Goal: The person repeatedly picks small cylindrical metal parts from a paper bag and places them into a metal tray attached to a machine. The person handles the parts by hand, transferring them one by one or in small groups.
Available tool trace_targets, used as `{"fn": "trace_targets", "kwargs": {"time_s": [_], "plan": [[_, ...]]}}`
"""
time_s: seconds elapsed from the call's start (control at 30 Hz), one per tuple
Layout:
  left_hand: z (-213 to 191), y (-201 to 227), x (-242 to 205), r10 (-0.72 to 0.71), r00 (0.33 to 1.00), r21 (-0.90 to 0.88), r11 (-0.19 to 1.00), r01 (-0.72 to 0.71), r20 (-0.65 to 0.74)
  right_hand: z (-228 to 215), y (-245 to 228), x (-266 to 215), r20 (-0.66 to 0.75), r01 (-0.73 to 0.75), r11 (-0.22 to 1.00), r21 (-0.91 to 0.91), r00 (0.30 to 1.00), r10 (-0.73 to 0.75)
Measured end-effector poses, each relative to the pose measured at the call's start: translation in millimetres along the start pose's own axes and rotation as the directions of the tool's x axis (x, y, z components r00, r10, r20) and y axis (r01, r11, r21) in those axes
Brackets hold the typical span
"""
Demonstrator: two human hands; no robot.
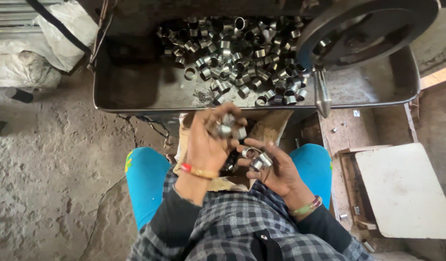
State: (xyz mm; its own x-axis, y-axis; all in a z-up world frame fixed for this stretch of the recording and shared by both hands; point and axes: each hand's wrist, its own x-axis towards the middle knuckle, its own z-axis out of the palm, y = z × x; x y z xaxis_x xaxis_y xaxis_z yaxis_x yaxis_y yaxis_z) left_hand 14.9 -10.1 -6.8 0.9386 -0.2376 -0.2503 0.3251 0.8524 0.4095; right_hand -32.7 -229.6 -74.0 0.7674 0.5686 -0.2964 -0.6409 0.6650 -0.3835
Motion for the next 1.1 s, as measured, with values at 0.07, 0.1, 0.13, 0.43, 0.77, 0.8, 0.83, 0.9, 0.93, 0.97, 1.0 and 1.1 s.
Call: {"fn": "trace_targets", "kwargs": {"time_s": [0.07,0.1,0.13,0.43,0.77,0.8,0.83,0.9,0.93,0.97,1.0,1.1], "plan": [[-6.1,-4.9,-15.5,-0.067,0.997,-0.049,0.997,0.065,-0.04,0.9,-0.9,2.4,-0.06,0.002,0.998,-0.064,0.998,-0.006],[-9.1,-5.4,-20.9,-0.092,0.995,-0.087,0.992,0.089,-0.028,2.3,-3.0,2.6,-0.117,0.001,0.994,-0.109,0.993,-0.014],[-12.4,-4.9,-25.4,-0.116,0.993,-0.124,0.986,0.113,-0.016,4.8,-5.8,2.6,-0.173,-0.002,0.988,-0.153,0.985,-0.025],[-49.7,-24.2,-26.8,-0.204,0.974,0.023,0.978,0.208,-0.101,80.9,-36.0,-18.1,-0.171,0.043,0.717,-0.696,0.96,-0.223],[-69.8,-43.3,-12.3,0.373,0.837,0.916,-0.182,-0.357,0.4,41.0,-56.5,-16.0,-0.412,0.059,0.928,-0.368,0.884,-0.219],[-62.7,-41.4,-15.1,0.374,0.854,0.932,-0.168,-0.323,0.363,28.7,-59.7,-21.6,-0.409,0.082,0.943,-0.323,0.886,-0.217],[-53.5,-37.6,-18.0,0.371,0.868,0.944,-0.156,-0.292,0.33,17.1,-63.7,-26.9,-0.404,0.111,0.954,-0.277,0.888,-0.22],[-31.1,-28.8,-24.7,0.38,0.875,0.954,-0.118,-0.276,0.3,-2.8,-70.5,-37.8,-0.431,0.165,0.972,-0.168,0.874,-0.223],[-18.0,-25.7,-25.2,0.393,0.869,0.953,-0.093,-0.29,0.302,-10.7,-71.1,-42.6,-0.444,0.191,0.975,-0.111,0.868,-0.221],[-4.7,-21.0,-19.5,0.409,0.861,0.951,-0.067,-0.303,0.303,-16.9,-71.6,-46.5,-0.454,0.198,0.974,-0.107,0.862,-0.225],[7.9,-13.4,-8.1,0.405,0.82,0.914,-0.204,-0.349,0.404,-21.5,-71.5,-50.0,-0.463,0.206,0.973,-0.102,0.856,-0.23],[43.9,11.9,45.7,0.322,0.695,0.716,-0.575,-0.395,0.643,-26.1,-70.4,-52.8,-0.458,0.211,0.972,-0.107,0.857,-0.236]]}}
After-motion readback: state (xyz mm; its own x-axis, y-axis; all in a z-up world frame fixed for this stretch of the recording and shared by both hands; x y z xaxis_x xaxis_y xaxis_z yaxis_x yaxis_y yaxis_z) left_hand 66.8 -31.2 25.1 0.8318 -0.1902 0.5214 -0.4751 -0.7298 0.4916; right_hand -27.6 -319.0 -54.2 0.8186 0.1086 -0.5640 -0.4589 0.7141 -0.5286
